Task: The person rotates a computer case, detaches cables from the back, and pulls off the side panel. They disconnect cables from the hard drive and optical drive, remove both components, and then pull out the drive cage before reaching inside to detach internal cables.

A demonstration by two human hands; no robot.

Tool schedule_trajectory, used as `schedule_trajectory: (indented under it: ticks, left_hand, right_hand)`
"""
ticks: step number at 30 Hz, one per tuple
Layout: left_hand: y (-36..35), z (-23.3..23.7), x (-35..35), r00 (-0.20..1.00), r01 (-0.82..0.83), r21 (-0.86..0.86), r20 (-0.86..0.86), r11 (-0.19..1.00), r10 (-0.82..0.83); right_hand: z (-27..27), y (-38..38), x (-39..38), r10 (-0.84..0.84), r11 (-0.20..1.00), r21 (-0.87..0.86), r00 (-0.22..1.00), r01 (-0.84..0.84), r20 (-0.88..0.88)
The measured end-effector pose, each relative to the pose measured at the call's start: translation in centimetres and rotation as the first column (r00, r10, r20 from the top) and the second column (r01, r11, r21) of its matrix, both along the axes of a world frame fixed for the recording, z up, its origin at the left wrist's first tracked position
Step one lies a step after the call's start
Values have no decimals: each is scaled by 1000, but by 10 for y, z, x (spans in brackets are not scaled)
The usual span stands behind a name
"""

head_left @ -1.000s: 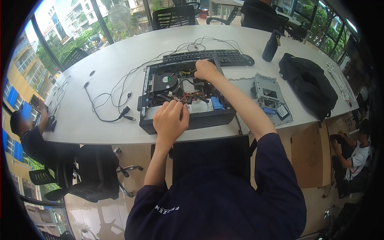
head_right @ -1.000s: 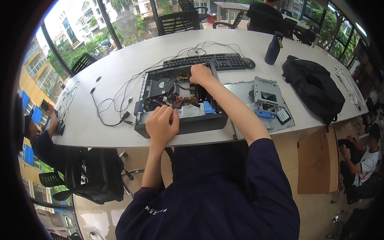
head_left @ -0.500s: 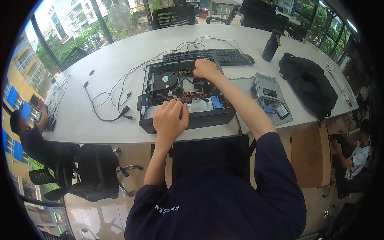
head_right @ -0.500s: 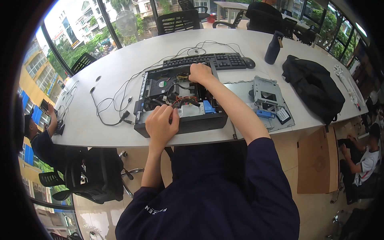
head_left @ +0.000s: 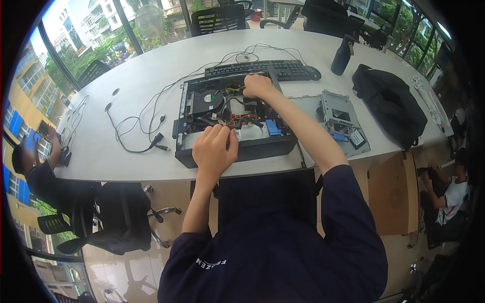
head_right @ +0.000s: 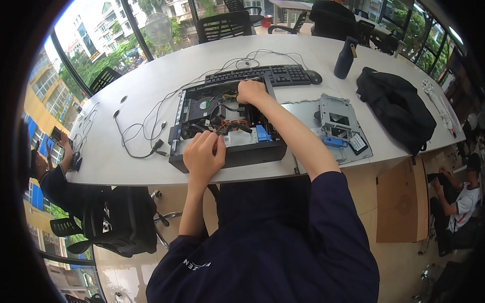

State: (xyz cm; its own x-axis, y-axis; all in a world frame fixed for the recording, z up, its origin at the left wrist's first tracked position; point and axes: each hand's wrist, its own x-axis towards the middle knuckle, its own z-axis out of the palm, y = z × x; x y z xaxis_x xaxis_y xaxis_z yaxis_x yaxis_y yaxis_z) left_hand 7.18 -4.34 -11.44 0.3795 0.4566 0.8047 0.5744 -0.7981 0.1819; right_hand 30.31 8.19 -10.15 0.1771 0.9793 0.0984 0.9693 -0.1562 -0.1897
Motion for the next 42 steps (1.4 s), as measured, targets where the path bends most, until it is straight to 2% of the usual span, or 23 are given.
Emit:
schedule_trajectory:
  ticks: [7,9,10,12,13,14,16,17,18,20,21,25,27,33,39,42]
  left_hand:
    - [0,0,1,1000,7,-12,15,1000,-7]
    - [1,1,2,1000,11,0,19,1000,-11]
    - [0,1,1,1000,10,0,18,1000,-10]
    - [1,2,2,1000,8,1,18,1000,-8]
    - [1,2,1,1000,9,-6,9,1000,-9]
    - [1,2,2,1000,8,-9,12,1000,-8]
    - [0,2,1,1000,9,-14,3,1000,-9]
    - [0,2,1,1000,7,-15,6,1000,-7]
    - [1,2,1,1000,8,-20,9,1000,-8]
    - [0,2,1,1000,8,-21,9,1000,-8]
    - [0,2,2,1000,6,-21,11,1000,-6]
    - [0,1,1,1000,4,-17,10,1000,-4]
    - [0,0,2,1000,5,-6,16,1000,-5]
    - [0,0,1,1000,3,4,22,1000,-3]
    - [-1,1,0,1000,5,3,20,1000,-5]
    - [1,1,-1,1000,17,8,25,1000,-17]
  right_hand:
    - [-2,-5,1,6,1000,-20,1000,-6,16]
    - [6,-8,5,-4,993,116,992,18,-128]
    - [7,-11,9,-4,993,117,992,18,-125]
    - [9,-19,21,246,938,282,961,-203,-128]
    - [25,-34,18,315,944,159,931,-288,-183]
    - [21,-39,23,315,945,155,932,-289,-181]
    - [13,-52,31,549,832,35,814,-553,-190]
    - [16,-63,29,590,798,-15,786,-602,-187]
    - [18,-71,28,592,796,-16,784,-605,-187]
    - [19,-82,25,565,820,-74,823,-568,-54]
    - [12,-80,24,563,826,-38,827,-562,4]
    - [11,-80,14,513,855,-89,858,-511,-5]
    - [7,-78,13,464,883,-107,884,-457,56]
    - [9,-76,17,484,863,-133,873,-488,-64]
    - [14,-69,15,465,874,-172,885,-454,25]
    - [14,-67,16,483,860,-193,875,-472,13]
